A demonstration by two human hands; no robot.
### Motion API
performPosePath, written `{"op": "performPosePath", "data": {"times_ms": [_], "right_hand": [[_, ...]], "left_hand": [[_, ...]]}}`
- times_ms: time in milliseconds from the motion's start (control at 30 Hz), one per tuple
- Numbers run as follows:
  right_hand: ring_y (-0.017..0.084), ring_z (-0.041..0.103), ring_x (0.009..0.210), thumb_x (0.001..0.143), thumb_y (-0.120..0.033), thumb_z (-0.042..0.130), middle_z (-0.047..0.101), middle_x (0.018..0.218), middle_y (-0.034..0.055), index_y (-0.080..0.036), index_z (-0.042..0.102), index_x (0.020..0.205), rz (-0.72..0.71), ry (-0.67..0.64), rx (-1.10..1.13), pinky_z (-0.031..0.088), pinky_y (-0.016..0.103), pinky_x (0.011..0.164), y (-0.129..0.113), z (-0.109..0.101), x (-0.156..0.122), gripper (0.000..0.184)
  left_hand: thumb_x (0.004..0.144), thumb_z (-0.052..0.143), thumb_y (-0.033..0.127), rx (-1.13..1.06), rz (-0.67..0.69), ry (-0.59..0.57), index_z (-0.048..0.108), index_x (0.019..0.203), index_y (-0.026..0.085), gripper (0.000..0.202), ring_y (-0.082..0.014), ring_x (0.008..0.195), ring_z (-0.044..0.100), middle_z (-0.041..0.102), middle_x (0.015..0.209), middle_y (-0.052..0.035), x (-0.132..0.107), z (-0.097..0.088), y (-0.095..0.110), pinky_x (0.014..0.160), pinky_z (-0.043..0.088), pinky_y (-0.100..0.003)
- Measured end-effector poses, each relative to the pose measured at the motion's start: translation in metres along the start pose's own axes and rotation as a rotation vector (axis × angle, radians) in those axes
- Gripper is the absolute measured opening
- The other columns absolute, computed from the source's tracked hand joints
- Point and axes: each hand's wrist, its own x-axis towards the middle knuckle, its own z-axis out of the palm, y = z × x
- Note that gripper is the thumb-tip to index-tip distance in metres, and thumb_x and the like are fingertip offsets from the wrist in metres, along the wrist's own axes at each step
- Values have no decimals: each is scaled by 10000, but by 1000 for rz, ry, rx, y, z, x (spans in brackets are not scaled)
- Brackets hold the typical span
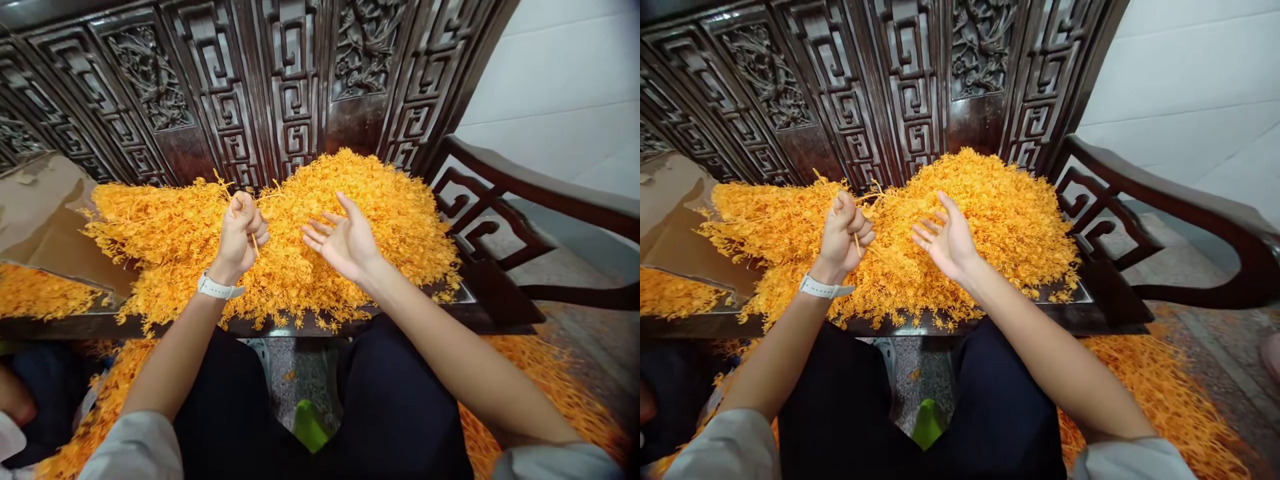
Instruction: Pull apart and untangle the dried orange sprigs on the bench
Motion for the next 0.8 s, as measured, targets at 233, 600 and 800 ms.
{"op": "performPosePath", "data": {"times_ms": [233, 600, 800], "right_hand": [[145, 577, 643, 895, -774, 658, 628, 785, 7, -251, 509, 981, -23, -3, 193, 528, 295, 589, 5, 10, 0, 551], [64, 288, 492, 968, -595, 723, 383, 648, -78, -251, 400, 808, -273, 164, -152, 166, 226, 433, -13, -9, 14, 498], [57, 178, 428, 1001, -661, 652, 297, 560, -110, -264, 350, 789, -292, 78, -230, 99, 243, 416, -16, -4, 16, 542]], "left_hand": [[926, 782, 551, 565, -14, -265, 396, 635, 214, 589, -75, 489, 280, 337, 549, 76, -20, 28, -46, 495, 219, -263], [1042, 612, 527, 1128, 0, -481, 569, 692, 198, 482, -119, 564, 360, 414, 578, 53, -39, 39, -48, 615, 284, -309], [936, 727, 619, 900, -63, -404, 688, 743, 178, 482, -129, 611, 476, 582, 650, 11, -38, 39, -35, 619, 371, -291]]}}
